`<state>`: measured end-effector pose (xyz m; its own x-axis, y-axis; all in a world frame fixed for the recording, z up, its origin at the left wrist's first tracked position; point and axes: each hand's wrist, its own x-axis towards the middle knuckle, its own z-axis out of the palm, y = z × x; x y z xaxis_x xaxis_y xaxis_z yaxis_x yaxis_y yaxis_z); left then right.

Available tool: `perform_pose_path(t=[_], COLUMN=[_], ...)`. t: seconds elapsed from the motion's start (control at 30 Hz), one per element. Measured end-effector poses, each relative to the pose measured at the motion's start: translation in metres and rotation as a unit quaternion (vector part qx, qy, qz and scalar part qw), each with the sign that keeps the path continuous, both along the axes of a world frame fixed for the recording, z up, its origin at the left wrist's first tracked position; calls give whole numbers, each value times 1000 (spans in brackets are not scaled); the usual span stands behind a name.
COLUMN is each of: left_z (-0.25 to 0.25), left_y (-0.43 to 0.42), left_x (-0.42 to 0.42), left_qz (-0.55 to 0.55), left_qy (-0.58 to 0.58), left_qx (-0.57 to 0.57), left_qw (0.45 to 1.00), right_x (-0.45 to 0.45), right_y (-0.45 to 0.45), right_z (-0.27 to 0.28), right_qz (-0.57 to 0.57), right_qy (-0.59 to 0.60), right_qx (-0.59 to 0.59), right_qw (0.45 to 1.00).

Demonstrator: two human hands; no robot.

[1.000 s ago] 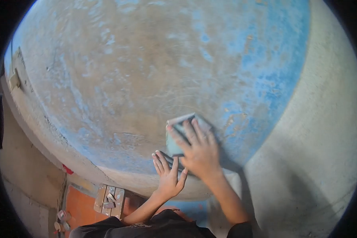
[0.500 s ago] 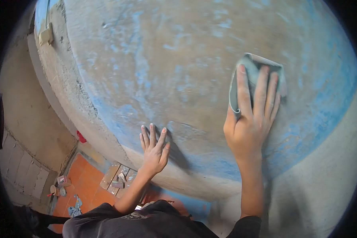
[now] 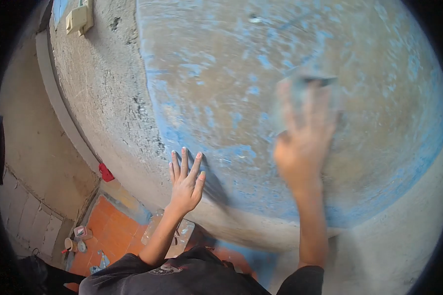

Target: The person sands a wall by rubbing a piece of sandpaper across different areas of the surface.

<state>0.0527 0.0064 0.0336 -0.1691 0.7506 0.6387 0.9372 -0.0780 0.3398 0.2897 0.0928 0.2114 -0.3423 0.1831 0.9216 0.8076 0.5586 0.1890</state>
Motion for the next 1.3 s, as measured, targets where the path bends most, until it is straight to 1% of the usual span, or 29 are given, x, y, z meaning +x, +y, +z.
perform_pose_path(t=[0.03, 0.07, 0.1, 0.2, 0.23, 0.33, 0.37, 0.4, 0.47, 0.5, 0.6, 0.63, 0.73, 0.77, 0.83, 0.87, 0.9, 0.93, 0.97, 1.0, 1.1, 1.13, 1.17, 1.2, 1.23, 1.27, 1.3], left_z=[-2, -3, -3, -1, 1, 5, 5, 5, 3, 2, -6, -7, -7, -7, -8, -9, -10, -10, -9, -11, -15, -20, -24, -28, -31, -33, -33], left_y=[-1, -2, -3, -8, -11, -13, -13, -14, -14, -14, -13, -12, -14, -14, -17, -17, -16, -15, -15, -15, -11, -10, -9, -8, -6, -6, -7], left_x=[-10, -18, -28, -45, -46, -46, -47, -48, -52, -52, -50, -49, -49, -47, -46, -46, -46, -45, -45, -46, -47, -47, -46, -42, -40, -41, -43], left_qz=[-13, -27, -41, -90, -92, -121, -128, -136, -146, -149, -157, -160, -122, -125, -129, -135, -140, -144, -149, -147, -151, -156, -161, -162, -163, -166, -174], left_qy=[-32, -63, -91, -88, -79, -103, -104, -104, -106, -110, -129, -135, -86, -89, -97, -99, -103, -108, -114, -108, -97, -96, -95, -100, -103, -102, -100], left_qx=[16, 31, 47, 24, 16, 16, 11, 6, 1, 1, 17, 25, -1, -4, -11, -10, -8, -5, -10, -18, -26, -23, -19, -17, -15, -15, -23], left_qw=[999, 997, 994, 992, 992, 987, 986, 985, 984, 983, 979, 978, 989, 988, 987, 986, 985, 984, 982, 983, 984, 983, 982, 982, 981, 981, 979], right_x=[-17, -33, -47, -46, -47, -79, -91, -91, -89, -88, -106, -112, -112, -105, -94, -90, -98, -102, -107, -110, -86, -91, -106, -121, -136, -132, -123], right_y=[-7, -9, -12, -10, -2, -17, -19, -20, -20, -24, -28, -29, -38, -41, -28, -22, -17, -17, -23, -30, -29, -22, -10, -2, -19, -26, -30], right_z=[-20, -49, -70, -59, -51, -66, -76, -71, -46, -32, -34, -51, -59, -48, -45, -52, -73, -105, -141, -158, -168, -173, -184, -192, -209, -226, -246], right_qz=[38, 89, 139, 19, -25, -10, 91, 65, 15, -48, -51, 46, 97, 36, -26, -57, -66, -23, 21, 67, -42, -65, -87, -108, -87, -45, -3], right_qy=[-79, -171, -255, -116, -12, -169, -253, -233, -190, -87, -114, -215, -234, -175, -13, 67, 86, 14, -55, -120, -21, 92, 203, 311, 247, 148, 47], right_qx=[-43, -111, -177, -103, -18, -115, -98, -94, -84, -51, -38, -91, -125, -109, -38, 0, 3, -63, -130, -199, -193, -141, -85, -25, -75, -150, -223], right_qw=[995, 975, 940, 988, 999, 979, 958, 966, 978, 994, 991, 971, 959, 978, 999, 996, 994, 998, 990, 970, 980, 984, 972, 944, 962, 977, 974])
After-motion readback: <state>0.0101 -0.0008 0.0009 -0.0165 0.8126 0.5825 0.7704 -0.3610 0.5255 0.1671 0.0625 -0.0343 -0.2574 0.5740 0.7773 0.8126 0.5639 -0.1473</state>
